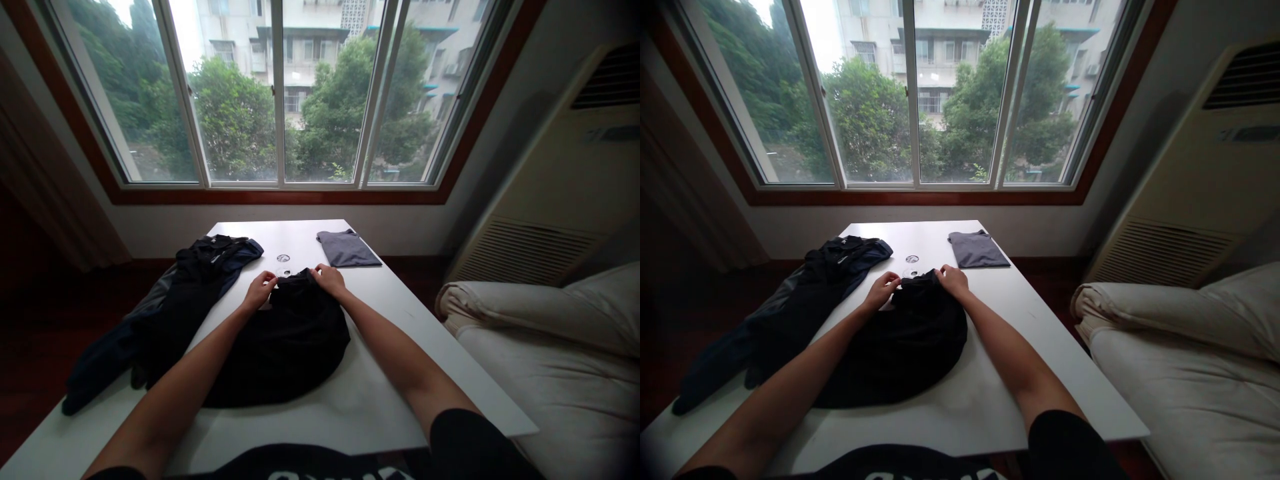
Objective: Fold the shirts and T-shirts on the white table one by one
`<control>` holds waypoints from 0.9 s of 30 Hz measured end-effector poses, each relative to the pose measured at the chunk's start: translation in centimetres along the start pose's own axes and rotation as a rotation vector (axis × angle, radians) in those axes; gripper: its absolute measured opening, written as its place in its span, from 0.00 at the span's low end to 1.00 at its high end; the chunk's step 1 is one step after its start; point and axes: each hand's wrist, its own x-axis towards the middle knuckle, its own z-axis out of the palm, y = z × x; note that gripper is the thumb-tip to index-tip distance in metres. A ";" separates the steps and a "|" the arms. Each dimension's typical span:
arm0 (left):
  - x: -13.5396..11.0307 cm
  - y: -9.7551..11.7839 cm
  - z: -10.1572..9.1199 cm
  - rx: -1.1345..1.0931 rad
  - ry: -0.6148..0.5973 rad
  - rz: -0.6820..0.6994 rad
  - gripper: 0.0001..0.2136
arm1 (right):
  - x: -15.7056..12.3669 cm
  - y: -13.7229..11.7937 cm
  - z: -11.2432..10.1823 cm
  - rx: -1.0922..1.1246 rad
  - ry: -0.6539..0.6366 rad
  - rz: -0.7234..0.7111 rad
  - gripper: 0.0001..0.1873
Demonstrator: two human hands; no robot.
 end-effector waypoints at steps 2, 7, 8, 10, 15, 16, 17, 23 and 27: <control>-0.2 0.3 0.5 -0.061 -0.012 -0.100 0.11 | 0.0 0.0 0.1 -0.023 0.017 -0.024 0.20; -0.4 0.3 1.0 0.034 0.037 -0.279 0.24 | -0.3 0.4 0.6 -0.063 -0.010 -0.189 0.18; -0.4 0.4 1.0 0.076 0.029 -0.273 0.26 | -0.3 0.4 0.6 -0.045 -0.030 -0.186 0.20; -0.6 0.7 0.9 0.170 -0.037 -0.244 0.30 | -0.4 0.4 0.5 -0.022 -0.081 -0.133 0.24; -1.5 2.1 0.9 0.325 -0.173 -0.164 0.37 | -0.4 0.1 -0.6 -0.069 -0.242 -0.013 0.31; -1.6 2.2 0.9 0.286 -0.191 -0.155 0.38 | -0.4 0.1 -0.9 -0.063 -0.276 0.004 0.30; -1.7 2.3 1.0 0.211 -0.221 -0.152 0.40 | -0.3 0.1 -1.1 -0.036 -0.314 0.018 0.28; -1.9 2.9 1.5 -0.434 -0.365 -0.140 0.50 | 0.0 0.3 -2.3 0.428 -0.393 -0.103 0.24; -1.7 4.4 0.4 -0.674 -0.350 -0.095 0.53 | -0.2 -0.8 -3.7 0.787 -0.235 -0.201 0.26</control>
